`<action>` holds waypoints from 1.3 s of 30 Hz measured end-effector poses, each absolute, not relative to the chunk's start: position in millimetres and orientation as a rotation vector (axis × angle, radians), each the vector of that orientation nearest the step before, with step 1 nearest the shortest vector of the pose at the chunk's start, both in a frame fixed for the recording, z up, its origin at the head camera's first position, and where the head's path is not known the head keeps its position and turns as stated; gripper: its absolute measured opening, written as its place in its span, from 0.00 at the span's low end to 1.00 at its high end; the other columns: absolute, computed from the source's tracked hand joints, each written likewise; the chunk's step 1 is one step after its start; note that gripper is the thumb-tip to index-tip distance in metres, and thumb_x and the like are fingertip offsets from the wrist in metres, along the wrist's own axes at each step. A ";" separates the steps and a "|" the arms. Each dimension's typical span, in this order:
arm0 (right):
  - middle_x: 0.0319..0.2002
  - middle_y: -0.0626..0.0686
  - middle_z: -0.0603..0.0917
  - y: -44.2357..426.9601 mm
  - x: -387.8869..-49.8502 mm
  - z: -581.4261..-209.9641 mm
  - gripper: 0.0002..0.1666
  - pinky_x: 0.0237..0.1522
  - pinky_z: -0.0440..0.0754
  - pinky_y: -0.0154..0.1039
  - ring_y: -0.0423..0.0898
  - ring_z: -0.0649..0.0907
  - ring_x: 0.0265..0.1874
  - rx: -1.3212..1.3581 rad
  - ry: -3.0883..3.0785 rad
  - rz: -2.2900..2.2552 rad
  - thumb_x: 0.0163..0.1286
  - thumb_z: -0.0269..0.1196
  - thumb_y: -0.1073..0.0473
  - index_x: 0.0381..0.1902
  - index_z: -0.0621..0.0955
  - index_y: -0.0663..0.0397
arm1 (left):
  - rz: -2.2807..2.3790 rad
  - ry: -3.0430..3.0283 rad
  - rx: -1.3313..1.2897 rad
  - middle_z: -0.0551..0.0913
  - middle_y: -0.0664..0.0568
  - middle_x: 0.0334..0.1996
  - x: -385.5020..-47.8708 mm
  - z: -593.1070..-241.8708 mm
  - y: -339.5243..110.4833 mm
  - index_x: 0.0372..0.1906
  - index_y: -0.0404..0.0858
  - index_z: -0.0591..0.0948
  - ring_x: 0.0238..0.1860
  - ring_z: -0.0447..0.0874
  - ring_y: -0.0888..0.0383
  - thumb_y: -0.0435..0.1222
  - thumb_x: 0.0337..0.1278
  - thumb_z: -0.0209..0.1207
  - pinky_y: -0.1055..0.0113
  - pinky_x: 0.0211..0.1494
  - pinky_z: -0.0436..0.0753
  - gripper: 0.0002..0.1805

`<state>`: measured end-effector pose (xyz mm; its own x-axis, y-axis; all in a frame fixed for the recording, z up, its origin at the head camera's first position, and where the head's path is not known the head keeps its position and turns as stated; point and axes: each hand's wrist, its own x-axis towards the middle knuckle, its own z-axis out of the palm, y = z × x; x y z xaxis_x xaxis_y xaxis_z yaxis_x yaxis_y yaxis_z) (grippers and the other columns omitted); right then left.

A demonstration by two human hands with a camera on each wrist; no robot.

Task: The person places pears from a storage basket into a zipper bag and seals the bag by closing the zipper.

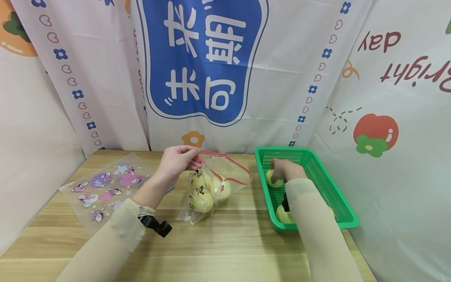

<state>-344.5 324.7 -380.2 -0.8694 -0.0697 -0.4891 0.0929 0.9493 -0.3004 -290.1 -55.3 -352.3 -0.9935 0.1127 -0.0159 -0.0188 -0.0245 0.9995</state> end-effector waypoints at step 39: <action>0.62 0.71 0.78 346.4 -340.6 -342.7 0.46 0.41 0.92 0.34 0.44 0.90 0.37 -0.095 2.823 -1.335 0.81 0.68 0.47 0.86 0.62 0.56 | 2.170 2.105 0.100 0.91 0.51 0.27 -291.2 -352.7 -51.5 0.53 0.28 0.89 0.25 0.90 0.63 0.34 0.80 0.64 0.73 0.32 0.90 0.12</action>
<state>-340.6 346.4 -342.7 -0.9980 -0.0619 0.0107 -0.0475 0.6329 -0.7728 -291.2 -51.5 -352.7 -0.9910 0.1294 -0.0334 -0.0373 -0.0278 0.9989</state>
